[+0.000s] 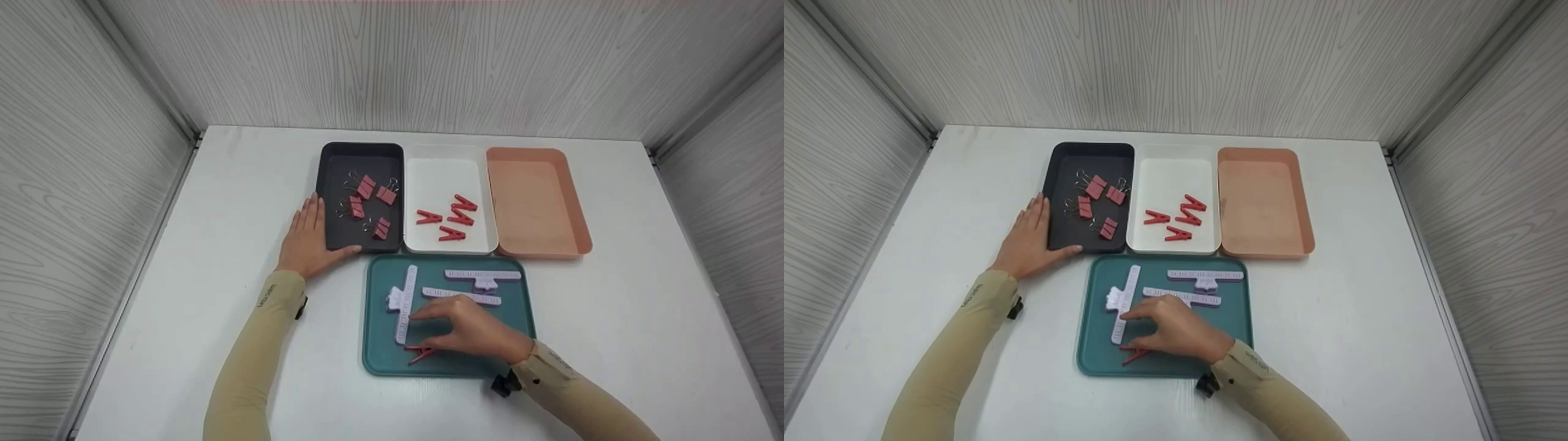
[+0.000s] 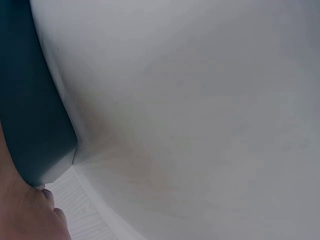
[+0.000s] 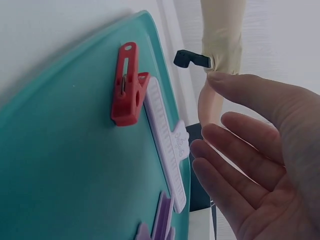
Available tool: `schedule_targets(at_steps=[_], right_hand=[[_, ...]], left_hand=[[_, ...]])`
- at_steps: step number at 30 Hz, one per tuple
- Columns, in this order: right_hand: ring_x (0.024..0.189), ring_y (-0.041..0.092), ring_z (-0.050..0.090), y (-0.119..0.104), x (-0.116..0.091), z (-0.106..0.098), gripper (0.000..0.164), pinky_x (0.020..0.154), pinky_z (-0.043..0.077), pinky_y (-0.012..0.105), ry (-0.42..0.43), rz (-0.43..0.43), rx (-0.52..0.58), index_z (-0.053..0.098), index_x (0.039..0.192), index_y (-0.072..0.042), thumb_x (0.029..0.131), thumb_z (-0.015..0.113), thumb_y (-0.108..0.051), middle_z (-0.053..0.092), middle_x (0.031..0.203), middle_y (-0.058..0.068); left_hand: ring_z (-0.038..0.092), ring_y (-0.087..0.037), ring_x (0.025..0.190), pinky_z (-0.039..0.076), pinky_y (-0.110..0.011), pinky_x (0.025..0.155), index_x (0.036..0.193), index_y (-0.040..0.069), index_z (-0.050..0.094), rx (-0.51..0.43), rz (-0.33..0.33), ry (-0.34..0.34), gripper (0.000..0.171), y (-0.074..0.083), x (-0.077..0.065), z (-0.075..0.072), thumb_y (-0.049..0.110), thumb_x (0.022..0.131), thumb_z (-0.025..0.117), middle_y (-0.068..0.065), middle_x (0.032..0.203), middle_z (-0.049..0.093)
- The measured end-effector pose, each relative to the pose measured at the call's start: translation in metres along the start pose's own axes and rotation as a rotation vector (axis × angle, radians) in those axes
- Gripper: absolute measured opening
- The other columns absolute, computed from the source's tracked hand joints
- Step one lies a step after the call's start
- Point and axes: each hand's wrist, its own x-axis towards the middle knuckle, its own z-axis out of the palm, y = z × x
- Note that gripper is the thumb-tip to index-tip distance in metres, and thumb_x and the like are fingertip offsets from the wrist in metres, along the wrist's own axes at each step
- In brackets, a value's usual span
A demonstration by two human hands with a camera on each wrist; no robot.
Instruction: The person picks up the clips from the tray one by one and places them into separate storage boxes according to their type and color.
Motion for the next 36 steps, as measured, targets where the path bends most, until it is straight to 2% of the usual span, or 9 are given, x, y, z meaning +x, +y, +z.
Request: schedule_targets(at_steps=[4, 10, 18, 27, 36], right_hand=[[0.107, 0.015, 0.068, 0.001, -0.001, 0.005, 0.040, 0.095, 0.056, 0.033, -0.009, -0.013, 0.015, 0.074, 0.127, -0.011, 0.088, 0.082, -0.019, 0.073, 0.118, -0.001], [0.104, 0.013, 0.068, 0.002, 0.000, 0.013, 0.036, 0.094, 0.056, 0.029, -0.041, -0.045, 0.032, 0.075, 0.125, -0.012, 0.090, 0.081, -0.019, 0.074, 0.116, -0.002], [0.097, 0.009, 0.067, 0.005, 0.001, 0.019, 0.036, 0.089, 0.057, 0.026, -0.097, -0.012, 0.050, 0.074, 0.126, -0.014, 0.091, 0.080, -0.016, 0.073, 0.116, -0.006], [0.086, 0.005, 0.063, 0.008, 0.002, 0.026, 0.032, 0.078, 0.057, 0.022, -0.096, -0.039, 0.028, 0.076, 0.123, -0.014, 0.092, 0.079, -0.015, 0.074, 0.109, -0.007], [0.084, 0.004, 0.063, 0.010, 0.003, 0.030, 0.030, 0.076, 0.057, 0.022, -0.086, -0.041, 0.032, 0.077, 0.121, -0.015, 0.091, 0.078, -0.011, 0.074, 0.106, -0.008]], left_hand=[[-0.004, -0.029, 0.155, -0.004, -0.037, 0.124, 0.160, -0.005, 0.000, 0.002, 0.001, 0.003, 0.133, 0.000, 0.000, 0.000, 0.091, 0.079, 0.047, -0.020, 0.168, -0.003], [-0.004, -0.029, 0.155, -0.004, -0.037, 0.124, 0.160, -0.005, 0.001, 0.005, 0.001, 0.008, 0.134, 0.000, 0.000, 0.000, 0.091, 0.079, 0.047, -0.020, 0.168, -0.002], [-0.005, -0.028, 0.154, -0.005, -0.037, 0.124, 0.160, -0.005, 0.001, 0.009, 0.001, 0.005, 0.134, 0.001, 0.000, 0.000, 0.091, 0.079, 0.047, -0.019, 0.168, -0.003], [-0.005, -0.028, 0.154, -0.005, -0.037, 0.124, 0.160, -0.005, 0.001, 0.021, 0.000, 0.001, 0.134, 0.000, 0.001, 0.001, 0.092, 0.079, 0.046, -0.020, 0.168, -0.003], [-0.004, -0.028, 0.154, -0.004, -0.038, 0.124, 0.160, -0.005, 0.001, 0.015, 0.004, 0.011, 0.135, 0.000, 0.000, 0.001, 0.092, 0.078, 0.046, -0.020, 0.168, -0.003]])
